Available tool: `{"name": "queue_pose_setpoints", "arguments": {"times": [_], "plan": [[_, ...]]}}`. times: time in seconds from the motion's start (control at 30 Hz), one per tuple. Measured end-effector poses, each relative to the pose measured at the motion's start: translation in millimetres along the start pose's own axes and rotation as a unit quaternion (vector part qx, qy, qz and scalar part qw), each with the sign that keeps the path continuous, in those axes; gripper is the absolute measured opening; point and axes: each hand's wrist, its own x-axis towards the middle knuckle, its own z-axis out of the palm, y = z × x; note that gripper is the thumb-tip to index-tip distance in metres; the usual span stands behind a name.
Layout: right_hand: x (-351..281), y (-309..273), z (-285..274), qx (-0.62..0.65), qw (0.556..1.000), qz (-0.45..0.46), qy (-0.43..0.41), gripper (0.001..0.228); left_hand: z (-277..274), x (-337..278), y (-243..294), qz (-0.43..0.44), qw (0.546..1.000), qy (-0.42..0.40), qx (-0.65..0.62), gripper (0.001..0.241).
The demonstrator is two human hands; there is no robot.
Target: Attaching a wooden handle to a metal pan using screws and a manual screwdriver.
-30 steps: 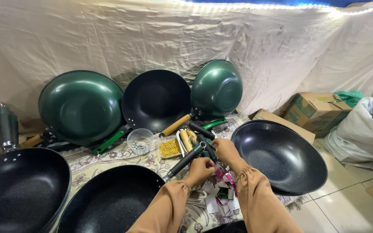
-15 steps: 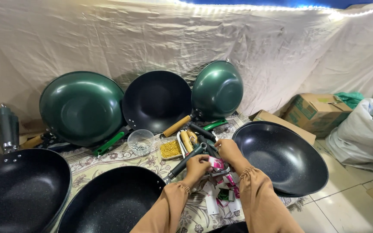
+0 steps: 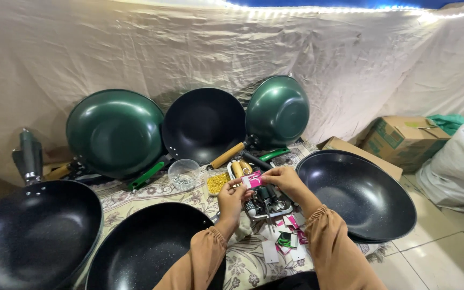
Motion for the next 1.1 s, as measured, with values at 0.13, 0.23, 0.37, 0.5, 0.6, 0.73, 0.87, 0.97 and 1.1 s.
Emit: {"name": "queue_pose_setpoints", "arguments": {"times": [0.13, 0.23, 0.37, 0.5, 0.6, 0.73, 0.87, 0.97, 1.1], "plan": [[-28, -34, 14, 0.075, 0.997, -0.02, -0.025, 0.025, -12, -23, 36, 0.016, 0.998, -0.016, 0.063, 0.038], [-29, -39, 26, 0.079, 0.994, -0.073, -0.033, 0.025, -24, -28, 52, 0.043, 0.985, -0.058, 0.159, 0.04], [-35, -57, 45, 0.074, 0.99, -0.107, -0.051, 0.016, -43, -19, 53, 0.048, 0.957, -0.044, 0.283, 0.025], [-28, -59, 57, -0.007, 0.988, -0.15, -0.041, 0.011, -60, -11, 60, 0.115, 0.921, -0.012, 0.371, 0.02], [-26, -61, 65, -0.056, 0.982, -0.174, -0.049, 0.011, -46, -31, 75, 0.147, 0.926, -0.003, 0.347, 0.023], [-42, -86, 72, -0.054, 0.974, -0.215, -0.052, 0.012, -43, -41, 95, 0.129, 0.949, 0.002, 0.287, 0.025], [-36, -85, 82, -0.025, 0.951, -0.308, 0.025, 0.026, -53, -29, 91, 0.099, 0.976, 0.044, 0.189, 0.022], [-36, -88, 88, 0.018, 0.94, -0.338, 0.035, 0.035, -47, -36, 98, 0.091, 0.986, 0.055, 0.132, 0.023], [-33, -94, 92, 0.026, 0.936, -0.349, 0.035, 0.024, -43, -34, 94, 0.087, 0.991, 0.061, 0.084, 0.021]]}}
